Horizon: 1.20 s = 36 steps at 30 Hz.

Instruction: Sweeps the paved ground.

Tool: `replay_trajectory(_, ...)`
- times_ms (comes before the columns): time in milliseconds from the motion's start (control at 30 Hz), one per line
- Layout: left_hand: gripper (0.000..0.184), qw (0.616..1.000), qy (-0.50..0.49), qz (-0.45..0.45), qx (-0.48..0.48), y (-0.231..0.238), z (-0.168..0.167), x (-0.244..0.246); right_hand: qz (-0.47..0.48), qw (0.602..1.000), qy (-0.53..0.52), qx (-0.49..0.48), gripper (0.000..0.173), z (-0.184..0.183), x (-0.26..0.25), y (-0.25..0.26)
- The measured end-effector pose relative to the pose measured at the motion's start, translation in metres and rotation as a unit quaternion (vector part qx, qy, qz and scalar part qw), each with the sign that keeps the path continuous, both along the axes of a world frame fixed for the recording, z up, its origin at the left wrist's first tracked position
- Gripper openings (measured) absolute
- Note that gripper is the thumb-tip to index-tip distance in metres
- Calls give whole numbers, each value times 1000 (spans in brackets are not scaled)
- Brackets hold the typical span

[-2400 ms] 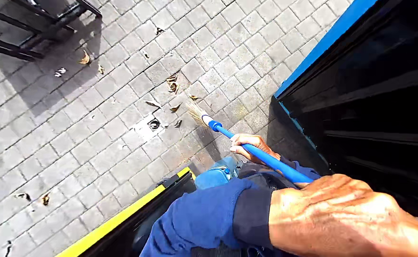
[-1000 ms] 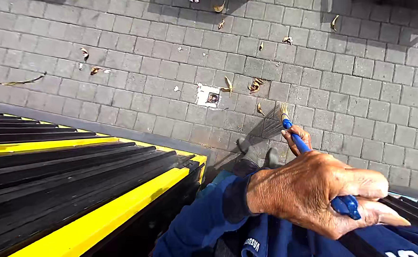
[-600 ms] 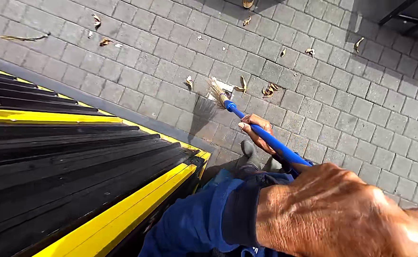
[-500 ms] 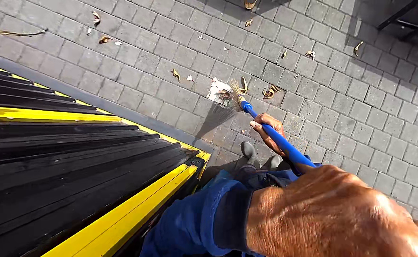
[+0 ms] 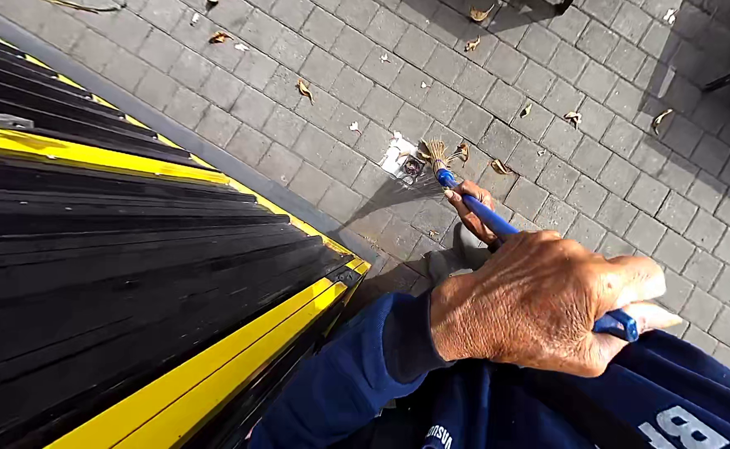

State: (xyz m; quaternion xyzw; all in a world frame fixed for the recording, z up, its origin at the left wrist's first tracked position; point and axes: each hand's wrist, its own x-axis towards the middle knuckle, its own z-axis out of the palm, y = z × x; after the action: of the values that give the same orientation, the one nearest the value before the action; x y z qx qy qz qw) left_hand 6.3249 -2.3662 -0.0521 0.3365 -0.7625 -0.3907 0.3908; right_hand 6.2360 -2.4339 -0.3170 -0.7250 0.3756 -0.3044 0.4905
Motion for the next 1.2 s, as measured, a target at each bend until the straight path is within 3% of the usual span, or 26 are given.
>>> replay_trajectory(100, 23, 997, -66, 9, -38, -8, 3, -20, 76, 993, -90, -2, 17, 20, 31, -17)
replay_trajectory(233, 24, 995, -66, 38, -64, -8, 28, -33, 178, 972, -151, -12, 17, 42, 41, -25)
replay_trajectory(333, 30, 997, -13, 69, -37, -11, 51, -30, 267, 958, -100, 0, 23, 52, 26, -18)
replay_trajectory(433, 30, 994, 43, 103, 6, -24, 59, -32, 419, 906, -23, 50, 35, 63, -4, -17)
replay_trajectory(600, 26, 965, 110, 230, 56, -70, 34, -33, 531, 840, 84, 72, 28, 45, -25, -60)
replay_trajectory(667, 27, 962, 103, 250, 38, -85, 23, -33, 528, 840, 119, 24, 22, 32, -15, -103)
replay_trajectory(800, 23, 966, 58, 250, -31, -98, 5, -42, 431, 888, 114, -113, 28, 4, 8, -185)
replay_trajectory(900, 19, 972, -2, 216, -88, -93, 1, -53, 346, 922, 74, -159, 30, 27, 14, -217)
replay_trajectory(1033, 23, 979, -11, 167, -116, -102, 32, -62, 314, 928, 44, -194, 29, 73, -8, -224)
replay_trajectory(1200, 29, 988, 51, 124, -81, -116, 56, -55, 300, 943, 29, -137, 27, 76, -50, -185)
